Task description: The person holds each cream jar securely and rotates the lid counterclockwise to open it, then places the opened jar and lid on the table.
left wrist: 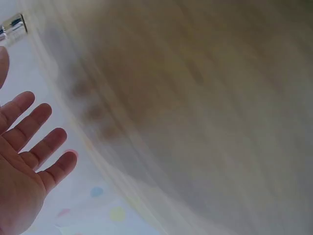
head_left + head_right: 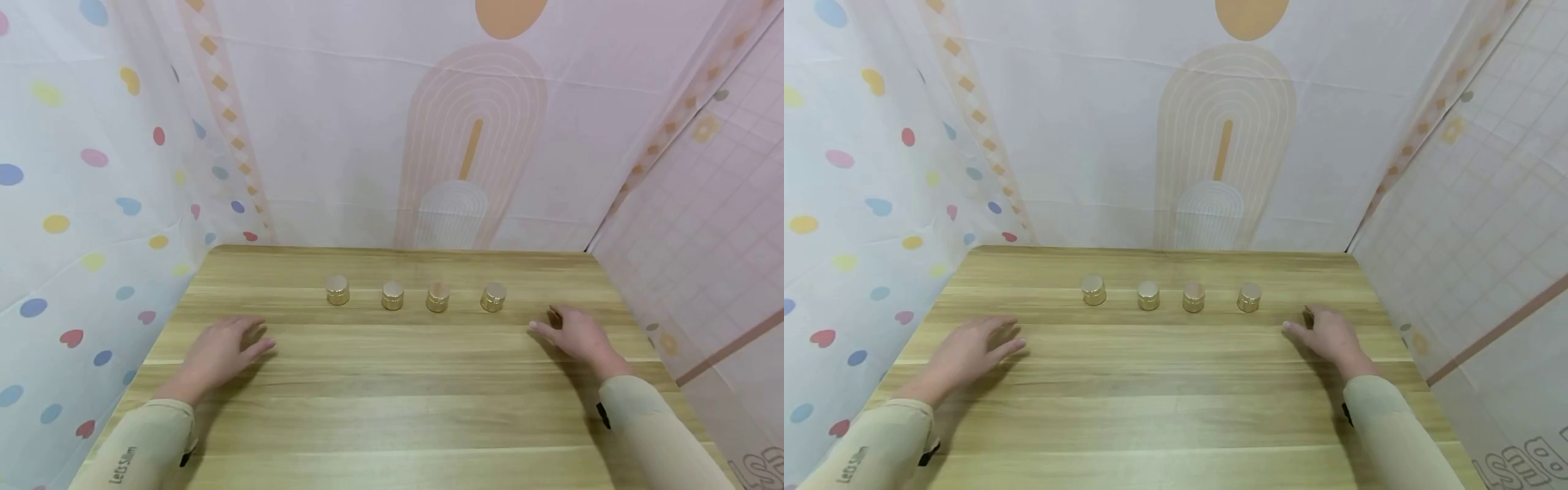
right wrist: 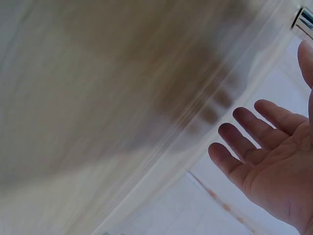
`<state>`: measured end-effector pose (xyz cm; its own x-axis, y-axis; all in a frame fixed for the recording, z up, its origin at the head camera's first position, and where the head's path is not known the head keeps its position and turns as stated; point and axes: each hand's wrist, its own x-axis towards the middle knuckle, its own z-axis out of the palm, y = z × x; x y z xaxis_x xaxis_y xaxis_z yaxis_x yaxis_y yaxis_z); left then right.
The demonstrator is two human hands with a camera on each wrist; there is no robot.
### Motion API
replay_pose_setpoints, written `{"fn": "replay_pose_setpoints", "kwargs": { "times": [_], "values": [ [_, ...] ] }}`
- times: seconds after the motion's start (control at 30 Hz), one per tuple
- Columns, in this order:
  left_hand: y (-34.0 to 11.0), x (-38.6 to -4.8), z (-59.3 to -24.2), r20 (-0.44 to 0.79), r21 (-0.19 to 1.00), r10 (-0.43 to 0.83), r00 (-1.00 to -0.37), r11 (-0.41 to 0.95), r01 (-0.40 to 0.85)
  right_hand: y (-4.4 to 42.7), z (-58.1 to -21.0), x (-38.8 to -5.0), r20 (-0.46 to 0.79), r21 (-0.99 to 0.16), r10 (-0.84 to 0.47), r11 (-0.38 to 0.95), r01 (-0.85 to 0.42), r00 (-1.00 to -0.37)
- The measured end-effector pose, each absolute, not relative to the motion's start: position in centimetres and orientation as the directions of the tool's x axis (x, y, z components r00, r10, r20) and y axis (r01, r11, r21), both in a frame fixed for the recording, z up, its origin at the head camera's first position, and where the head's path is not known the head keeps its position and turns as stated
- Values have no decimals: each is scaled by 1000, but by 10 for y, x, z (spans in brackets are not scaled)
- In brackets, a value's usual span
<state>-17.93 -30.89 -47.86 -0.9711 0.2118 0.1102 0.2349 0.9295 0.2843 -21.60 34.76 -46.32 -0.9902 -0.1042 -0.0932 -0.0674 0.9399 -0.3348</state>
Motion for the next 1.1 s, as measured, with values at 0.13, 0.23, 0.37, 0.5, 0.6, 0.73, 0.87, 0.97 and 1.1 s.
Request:
{"fn": "replay_pose_setpoints", "kwargs": {
  "times": [0.13, 0.23, 0.37, 0.5, 0.6, 0.73, 0.87, 0.97, 1.1],
  "values": [
    [-298, -181, -476, 114, 298, 223, -968, 922, 248, 343, -461, -217, -104, -348, -99, 936, -57, -990],
    [-290, -182, -474, 105, 320, 228, -968, 914, 250, 341, -458, -219, -133, -385, -88, 922, -30, -987],
    [-280, -182, -470, 92, 356, 228, -969, 902, 246, 335, -454, -224, -160, -472, -83, 882, 2, -984],
    [-270, -181, -468, 107, 376, 238, -965, 889, 260, 329, -453, -228, -140, -529, -94, 848, -6, -986],
    [-263, -182, -468, 116, 385, 247, -962, 882, 273, 326, -454, -230, -122, -554, -107, 832, -21, -987],
    [-256, -181, -470, 117, 404, 254, -960, 871, 280, 321, -457, -231, -123, -579, -122, 815, -29, -985],
    [-252, -178, -471, 115, 423, 258, -959, 861, 282, 316, -460, -232, -136, -587, -137, 809, -31, -981],
    [-251, -176, -472, 112, 432, 261, -959, 856, 283, 312, -460, -233, -140, -593, -146, 805, -35, -979],
    [-248, -177, -472, 106, 437, 271, -957, 852, 289, 309, -462, -234, -139, -606, -154, 794, -39, -978]
  ]
}}
